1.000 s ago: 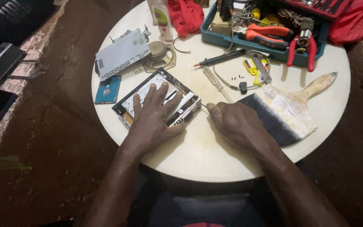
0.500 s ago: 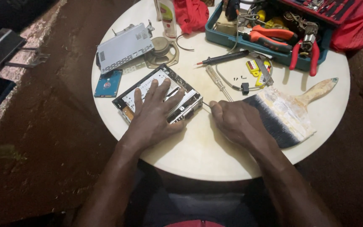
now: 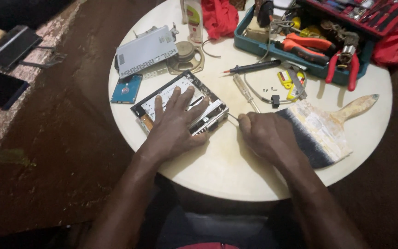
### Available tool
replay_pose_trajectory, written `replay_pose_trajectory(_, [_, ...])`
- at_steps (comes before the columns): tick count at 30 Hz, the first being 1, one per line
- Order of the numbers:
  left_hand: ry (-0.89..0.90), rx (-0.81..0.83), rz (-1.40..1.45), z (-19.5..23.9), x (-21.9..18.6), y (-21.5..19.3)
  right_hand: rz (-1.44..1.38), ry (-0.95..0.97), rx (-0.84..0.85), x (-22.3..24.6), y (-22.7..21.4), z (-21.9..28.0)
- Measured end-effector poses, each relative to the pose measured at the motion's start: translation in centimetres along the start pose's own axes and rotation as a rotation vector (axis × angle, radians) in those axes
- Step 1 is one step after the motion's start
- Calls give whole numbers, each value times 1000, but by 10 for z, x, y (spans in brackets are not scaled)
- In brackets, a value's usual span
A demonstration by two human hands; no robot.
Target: The person disassembles a silver electronic device on a round table, removes the top cover, and uses a screwdriver to loosen screws on the internal chassis. They briefly brush the interior with a paintbrush, then continue unscrewing components and repositioning the device.
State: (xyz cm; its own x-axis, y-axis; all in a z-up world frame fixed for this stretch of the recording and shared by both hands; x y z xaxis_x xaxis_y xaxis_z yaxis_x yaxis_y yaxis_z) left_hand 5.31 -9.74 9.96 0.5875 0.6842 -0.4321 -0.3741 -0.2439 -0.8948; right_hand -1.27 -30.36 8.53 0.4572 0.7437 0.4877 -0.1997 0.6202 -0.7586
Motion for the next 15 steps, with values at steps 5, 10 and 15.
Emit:
replay_pose_trajectory(5, [-4, 6, -21, -1, -2, 0, 180, -135, -24, 11, -8, 9])
replay_pose_trajectory(10, [-23, 22, -19, -2, -1, 2, 37, -101, -17, 6, -3, 10])
replay_pose_trajectory(15, [-21, 6, -5, -1, -3, -1, 158, -144, -49, 2, 1, 3])
Point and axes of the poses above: each hand's wrist, its own z-axis away from the middle knuckle, its own y-axis out of the palm, x = y × z, the point moved 5 cm from there along -z, towards the middle knuckle, and after that the axes turned 9 degrees about x, right-handed, at the moved point
